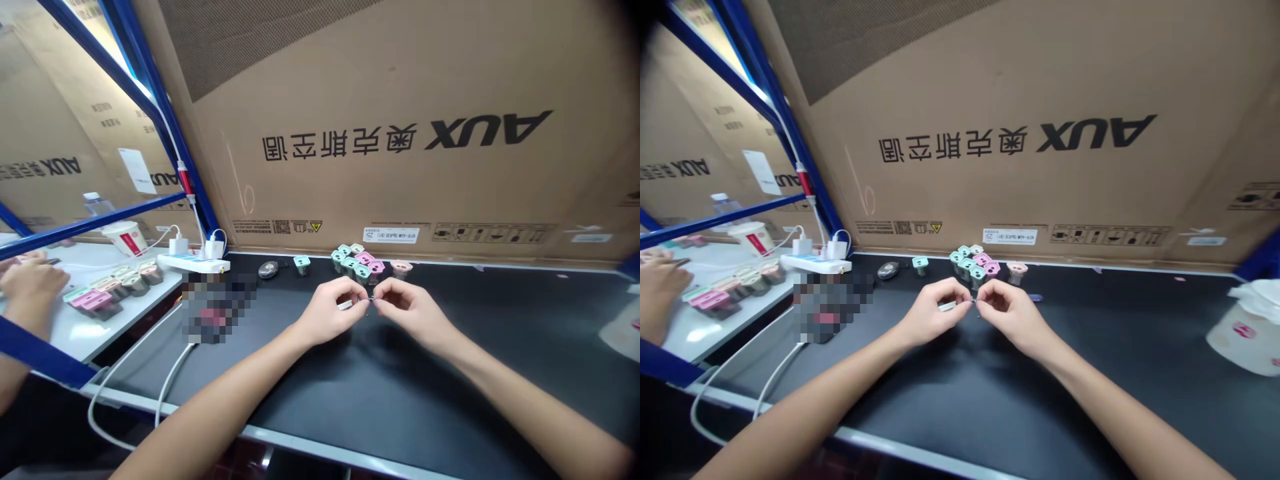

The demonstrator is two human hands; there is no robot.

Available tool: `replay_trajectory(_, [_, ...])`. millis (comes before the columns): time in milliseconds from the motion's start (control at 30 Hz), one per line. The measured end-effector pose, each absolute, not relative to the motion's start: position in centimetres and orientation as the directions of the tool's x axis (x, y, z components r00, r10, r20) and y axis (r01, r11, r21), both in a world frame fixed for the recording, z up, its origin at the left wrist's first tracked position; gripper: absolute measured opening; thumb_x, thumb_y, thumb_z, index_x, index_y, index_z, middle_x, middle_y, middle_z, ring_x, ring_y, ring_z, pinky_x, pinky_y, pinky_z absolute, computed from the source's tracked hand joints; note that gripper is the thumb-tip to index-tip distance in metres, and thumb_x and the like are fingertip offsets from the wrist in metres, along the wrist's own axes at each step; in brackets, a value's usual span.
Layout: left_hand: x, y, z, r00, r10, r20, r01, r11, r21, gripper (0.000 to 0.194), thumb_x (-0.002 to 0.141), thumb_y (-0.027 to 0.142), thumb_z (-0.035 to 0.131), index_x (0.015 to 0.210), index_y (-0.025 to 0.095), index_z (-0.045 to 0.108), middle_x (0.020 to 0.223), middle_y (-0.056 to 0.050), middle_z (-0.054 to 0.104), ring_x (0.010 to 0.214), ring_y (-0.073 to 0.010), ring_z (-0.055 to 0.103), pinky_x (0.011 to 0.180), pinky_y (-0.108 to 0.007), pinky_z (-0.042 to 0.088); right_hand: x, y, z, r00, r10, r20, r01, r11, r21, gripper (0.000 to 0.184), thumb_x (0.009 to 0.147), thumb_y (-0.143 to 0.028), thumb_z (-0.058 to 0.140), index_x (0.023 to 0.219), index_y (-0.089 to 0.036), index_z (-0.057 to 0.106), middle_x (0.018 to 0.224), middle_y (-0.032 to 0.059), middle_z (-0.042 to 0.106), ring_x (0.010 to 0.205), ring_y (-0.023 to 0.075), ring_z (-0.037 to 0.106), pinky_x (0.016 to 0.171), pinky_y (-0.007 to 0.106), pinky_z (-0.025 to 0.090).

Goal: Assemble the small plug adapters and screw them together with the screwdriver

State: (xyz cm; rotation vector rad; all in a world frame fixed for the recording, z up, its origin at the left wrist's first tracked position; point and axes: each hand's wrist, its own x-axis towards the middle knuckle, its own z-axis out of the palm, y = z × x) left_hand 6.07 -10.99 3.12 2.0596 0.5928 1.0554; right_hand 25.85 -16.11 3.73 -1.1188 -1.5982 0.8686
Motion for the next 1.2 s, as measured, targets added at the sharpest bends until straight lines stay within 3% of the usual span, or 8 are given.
replay_trajectory(400, [6.10,-11.09,2.98,0.581,0.652,0.487,0.064,-0.633,0.771,0.013,0.089,0.026,0.066,0.085,0.014,0.066,0.082,-0.003,0.063,0.076,-0.0124,0.057,0.074,-0.024,0.047,26.32,-16.16,4.00,-0.205,0.931,0.302,0.318,0.355,-0.879,0.016,0.088,-0.034,0.069,0.085,-0.019,0.063,0.081,0.0003,0.062,0.075,0.0147,0.055,0.072,0.030,0.046])
replay_trajectory(567, [5.96,-11.28,3.30,0.510,0.735,0.447,0.035,-0.537,0.843,0.030,0.098,0.044,0.058,0.093,0.016,0.063,0.080,-0.001,0.060,0.072,-0.0108,0.053,0.071,-0.023,0.046,26.46,-16.06,3.97,-0.189,0.936,0.295,0.294,0.341,-0.893,0.017,0.089,-0.036,0.070,0.086,-0.020,0.064,0.078,-0.0007,0.060,0.071,0.0136,0.052,0.069,0.029,0.044])
replay_trajectory(733, [5.88,-10.79,2.91,0.302,0.867,0.396,-0.019,-0.409,0.912,0.043,0.103,0.063,0.038,0.095,0.022,0.046,0.074,0.004,0.049,0.061,-0.0099,0.053,0.055,-0.020,0.045,26.22,-16.05,3.74,-0.173,0.950,0.258,0.223,0.293,-0.930,0.020,0.087,-0.038,0.072,0.085,-0.020,0.064,0.075,-0.0010,0.060,0.070,0.0138,0.054,0.068,0.029,0.044])
replay_trajectory(833, [6.03,-10.63,2.47,0.293,0.901,0.321,0.007,-0.337,0.941,0.044,0.102,0.068,0.034,0.100,0.024,0.038,0.074,0.006,0.046,0.053,-0.0098,0.052,0.045,-0.019,0.041,25.90,-16.12,3.71,-0.171,0.955,0.241,0.184,0.271,-0.945,0.022,0.085,-0.039,0.073,0.083,-0.020,0.063,0.072,-0.0011,0.061,0.069,0.0141,0.055,0.068,0.029,0.045])
replay_trajectory(933, [6.24,-10.76,2.34,0.368,0.872,0.323,0.037,-0.361,0.932,0.039,0.101,0.063,0.043,0.101,0.024,0.035,0.077,0.006,0.044,0.052,-0.0071,0.044,0.046,-0.019,0.038,25.66,-16.14,3.69,-0.164,0.962,0.219,0.154,0.244,-0.957,0.024,0.083,-0.040,0.075,0.083,-0.020,0.062,0.071,-0.0013,0.062,0.068,0.0145,0.057,0.070,0.030,0.046])
replay_trajectory(1100, [6.15,-11.07,2.82,0.504,0.748,0.432,0.027,-0.514,0.857,0.039,0.091,0.047,0.068,0.098,0.022,0.038,0.095,0.001,0.043,0.076,-0.0092,0.043,0.070,-0.023,0.042,26.04,-15.97,3.45,-0.136,0.971,0.196,0.116,0.212,-0.970,0.025,0.082,-0.041,0.076,0.083,-0.020,0.064,0.069,-0.0012,0.063,0.067,0.0146,0.058,0.073,0.031,0.047])
replay_trajectory(1200, [5.78,-11.25,3.15,0.588,0.703,0.400,0.025,-0.510,0.860,0.045,0.084,0.037,0.076,0.101,0.022,0.038,0.096,0.002,0.041,0.077,-0.0093,0.040,0.068,-0.023,0.039,26.41,-15.85,3.43,-0.115,0.976,0.187,0.070,0.195,-0.978,0.026,0.080,-0.042,0.078,0.083,-0.020,0.065,0.070,-0.0008,0.063,0.067,0.0148,0.058,0.073,0.031,0.047])
